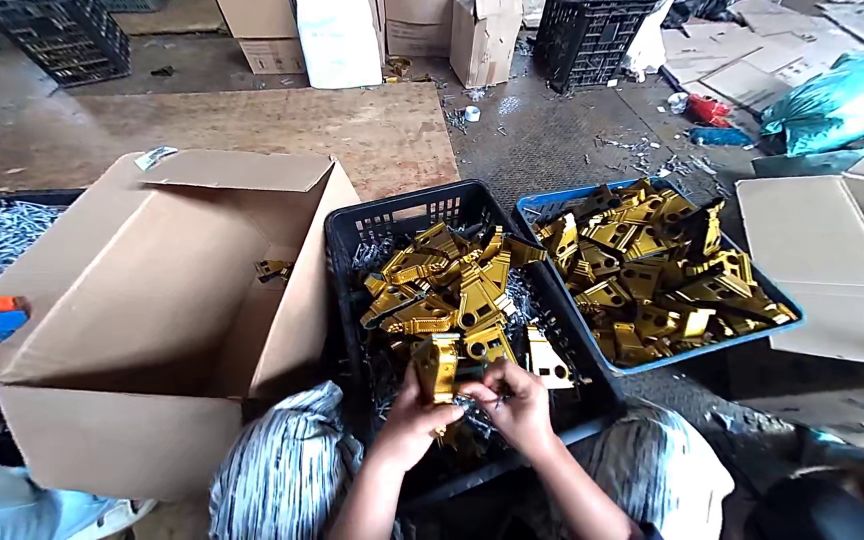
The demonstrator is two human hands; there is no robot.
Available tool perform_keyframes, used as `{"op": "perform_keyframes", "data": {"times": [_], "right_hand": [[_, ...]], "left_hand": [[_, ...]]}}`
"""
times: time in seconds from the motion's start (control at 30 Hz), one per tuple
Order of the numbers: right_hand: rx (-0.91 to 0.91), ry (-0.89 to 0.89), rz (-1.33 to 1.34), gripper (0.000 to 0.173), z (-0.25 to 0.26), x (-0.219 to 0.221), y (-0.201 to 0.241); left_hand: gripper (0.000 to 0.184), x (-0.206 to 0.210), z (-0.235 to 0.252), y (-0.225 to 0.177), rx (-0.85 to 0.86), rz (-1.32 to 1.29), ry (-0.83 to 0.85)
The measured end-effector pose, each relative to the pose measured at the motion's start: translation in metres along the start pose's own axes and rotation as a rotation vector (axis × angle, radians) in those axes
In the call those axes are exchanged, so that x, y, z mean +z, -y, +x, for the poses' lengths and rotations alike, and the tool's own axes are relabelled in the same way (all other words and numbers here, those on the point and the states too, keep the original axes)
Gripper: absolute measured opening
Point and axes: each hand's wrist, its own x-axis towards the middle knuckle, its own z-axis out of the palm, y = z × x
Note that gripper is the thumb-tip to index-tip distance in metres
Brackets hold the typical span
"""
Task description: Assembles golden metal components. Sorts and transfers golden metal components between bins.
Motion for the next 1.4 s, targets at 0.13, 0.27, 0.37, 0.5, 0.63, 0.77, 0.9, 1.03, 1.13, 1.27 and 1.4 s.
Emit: {"op": "perform_keyframes", "data": {"times": [0.13, 0.27, 0.37, 0.5, 0.63, 0.77, 0.9, 1.03, 1.13, 1.27, 1.4], "right_hand": [[0.13, 0.019, 0.091, 0.031, 0.003, -0.003, 0.003], [0.028, 0.04, 0.004, 0.033, -0.001, 0.003, -0.005], [-0.146, 0.006, -0.154, 0.031, -0.005, 0.007, -0.008], [-0.228, 0.011, -0.206, 0.031, -0.004, 0.006, -0.007], [-0.247, 0.038, -0.229, 0.033, -0.003, 0.003, -0.009], [-0.355, -0.006, -0.323, 0.032, -0.008, 0.005, -0.014], [-0.214, -0.013, -0.356, 0.041, -0.004, -0.001, -0.016], [0.05, 0.212, -0.504, 0.061, -0.007, -0.016, -0.01], [0.15, 0.332, -0.518, 0.061, -0.015, -0.013, 0.003], [0.167, 0.208, -0.291, 0.056, -0.01, 0.006, 0.018], [-0.083, 0.088, -0.381, 0.05, -0.009, 0.013, 0.011]], "left_hand": [[0.059, 0.007, 0.001, -0.001, -0.11, -0.249, -0.051], [0.099, 0.006, 0.001, 0.008, -0.075, -0.045, 0.024], [0.109, 0.006, 0.0, 0.014, -0.055, 0.041, 0.037], [0.121, 0.002, 0.001, 0.01, 0.015, 0.148, 0.02], [0.124, 0.002, 0.0, 0.007, 0.03, 0.172, 0.002], [0.121, 0.0, 0.001, 0.016, 0.043, 0.142, 0.037], [0.118, 0.003, -0.002, 0.002, 0.123, 0.214, -0.073], [0.125, -0.011, -0.006, -0.016, 0.224, 0.278, -0.163], [0.125, -0.013, -0.008, -0.016, 0.201, 0.173, -0.143], [0.122, -0.007, -0.006, 0.002, 0.179, 0.107, -0.036], [0.114, -0.004, -0.007, 0.009, 0.154, 0.163, 0.038]]}}
